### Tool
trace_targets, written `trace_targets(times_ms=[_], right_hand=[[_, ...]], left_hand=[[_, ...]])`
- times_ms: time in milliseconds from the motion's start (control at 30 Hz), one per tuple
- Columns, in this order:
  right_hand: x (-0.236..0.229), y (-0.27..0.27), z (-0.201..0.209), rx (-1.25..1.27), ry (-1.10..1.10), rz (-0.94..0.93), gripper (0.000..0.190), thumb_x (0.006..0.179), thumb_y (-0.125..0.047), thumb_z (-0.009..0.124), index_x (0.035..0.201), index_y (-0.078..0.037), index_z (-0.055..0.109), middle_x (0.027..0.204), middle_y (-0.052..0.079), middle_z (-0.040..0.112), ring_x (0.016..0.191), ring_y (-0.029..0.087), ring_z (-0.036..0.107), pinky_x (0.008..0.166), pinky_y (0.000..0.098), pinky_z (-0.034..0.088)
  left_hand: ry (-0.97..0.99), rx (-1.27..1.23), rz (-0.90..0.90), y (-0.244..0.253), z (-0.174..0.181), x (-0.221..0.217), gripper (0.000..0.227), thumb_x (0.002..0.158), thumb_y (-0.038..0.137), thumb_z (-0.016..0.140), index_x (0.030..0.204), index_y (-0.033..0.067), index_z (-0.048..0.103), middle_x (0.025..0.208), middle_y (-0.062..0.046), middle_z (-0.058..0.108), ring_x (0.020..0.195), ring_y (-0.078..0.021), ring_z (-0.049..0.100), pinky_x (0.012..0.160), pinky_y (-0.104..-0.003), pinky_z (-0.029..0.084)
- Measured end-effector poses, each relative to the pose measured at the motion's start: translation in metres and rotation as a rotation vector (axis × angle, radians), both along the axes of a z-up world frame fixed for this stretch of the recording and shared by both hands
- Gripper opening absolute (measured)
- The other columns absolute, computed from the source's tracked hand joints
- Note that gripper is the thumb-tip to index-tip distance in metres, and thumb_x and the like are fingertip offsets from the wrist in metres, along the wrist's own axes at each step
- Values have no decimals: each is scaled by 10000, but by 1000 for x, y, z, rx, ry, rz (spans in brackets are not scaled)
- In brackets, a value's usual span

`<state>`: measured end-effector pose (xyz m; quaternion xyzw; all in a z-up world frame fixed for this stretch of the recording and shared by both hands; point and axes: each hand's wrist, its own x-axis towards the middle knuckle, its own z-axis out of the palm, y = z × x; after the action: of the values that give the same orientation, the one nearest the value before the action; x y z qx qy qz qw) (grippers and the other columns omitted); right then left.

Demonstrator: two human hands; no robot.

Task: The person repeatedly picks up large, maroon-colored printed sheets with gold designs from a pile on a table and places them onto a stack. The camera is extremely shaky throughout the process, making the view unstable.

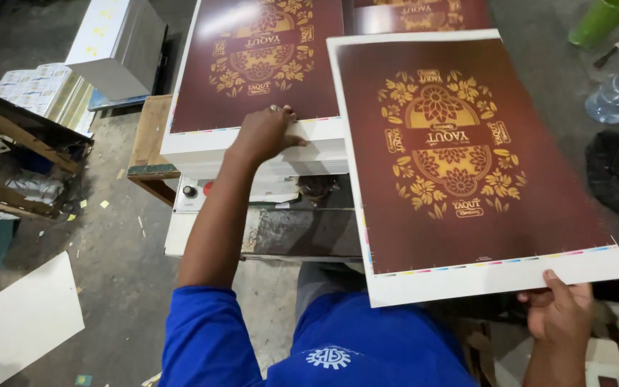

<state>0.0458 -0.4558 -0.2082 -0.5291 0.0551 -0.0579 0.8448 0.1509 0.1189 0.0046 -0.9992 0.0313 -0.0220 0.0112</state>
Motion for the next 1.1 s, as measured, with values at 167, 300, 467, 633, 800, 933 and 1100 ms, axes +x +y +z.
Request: trace_targets(times_ms=[167, 300, 467, 633, 800, 933, 1100], right_hand=[[-2, -6, -18, -9, 25, -17, 368, 1082, 8, 513, 1445, -12, 458, 1147, 130, 645, 896, 222, 655, 615, 345, 502], [0, 8, -14, -81, 83, -49, 423, 1073, 10, 522, 1489, -19, 448, 1203, 129, 642, 894, 218, 675, 589, 327, 535], [24, 38, -9, -135, 87, -10, 406, 1089, -20, 536, 1482, -19, 435, 1202, 132, 642, 887, 202, 681, 578, 294, 572], [90, 64, -22, -173, 72, 18, 407, 1095, -58, 553, 1478, -24, 421, 1197, 125, 653, 885, 185, 693, 560, 289, 588], [167, 88, -26, -136, 82, 83, 406, 1080, -112, 564, 1448, -44, 407, 1177, 81, 654, 900, 202, 712, 561, 315, 590], [153, 99, -6, -191, 180, 172, 481, 1084, -152, 555, 1505, -30, 355, 1152, 126, 678, 940, 228, 739, 607, 317, 574], [72, 145, 40, -301, 226, 354, 544, 993, -185, 607, 1504, -33, 496, 1164, 139, 749, 905, 219, 738, 631, 307, 548]], left_hand=[[-90, -77, -130, 29, -6, 13, 323, 927, 431, 696, 1074, 154, 774, 901, -139, 751, 788, -320, 715, 700, -478, 569], [-547, -22, -100, 32, 2, -1, 221, 1107, 244, 651, 946, 117, 732, 702, -112, 689, 592, -295, 673, 553, -443, 530], [-773, -35, -109, -10, 20, -52, 102, 1098, 172, 654, 1035, 106, 699, 630, -88, 614, 537, -268, 641, 485, -433, 462], [-717, -3, -114, -64, 11, -97, 84, 1048, 129, 632, 1105, 81, 672, 637, -96, 610, 526, -293, 610, 485, -457, 448], [-663, -184, -139, -102, -7, -111, 97, 1021, 117, 640, 1085, 45, 632, 932, -134, 739, 718, -302, 695, 626, -429, 539], [-669, -218, -150, -122, 2, -126, 141, 1013, 115, 667, 1116, 22, 643, 1005, -155, 743, 775, -300, 714, 652, -413, 552], [-630, -348, -299, -155, -12, -131, 216, 958, 162, 714, 1091, -4, 681, 1063, -170, 725, 814, -315, 708, 689, -412, 561]])
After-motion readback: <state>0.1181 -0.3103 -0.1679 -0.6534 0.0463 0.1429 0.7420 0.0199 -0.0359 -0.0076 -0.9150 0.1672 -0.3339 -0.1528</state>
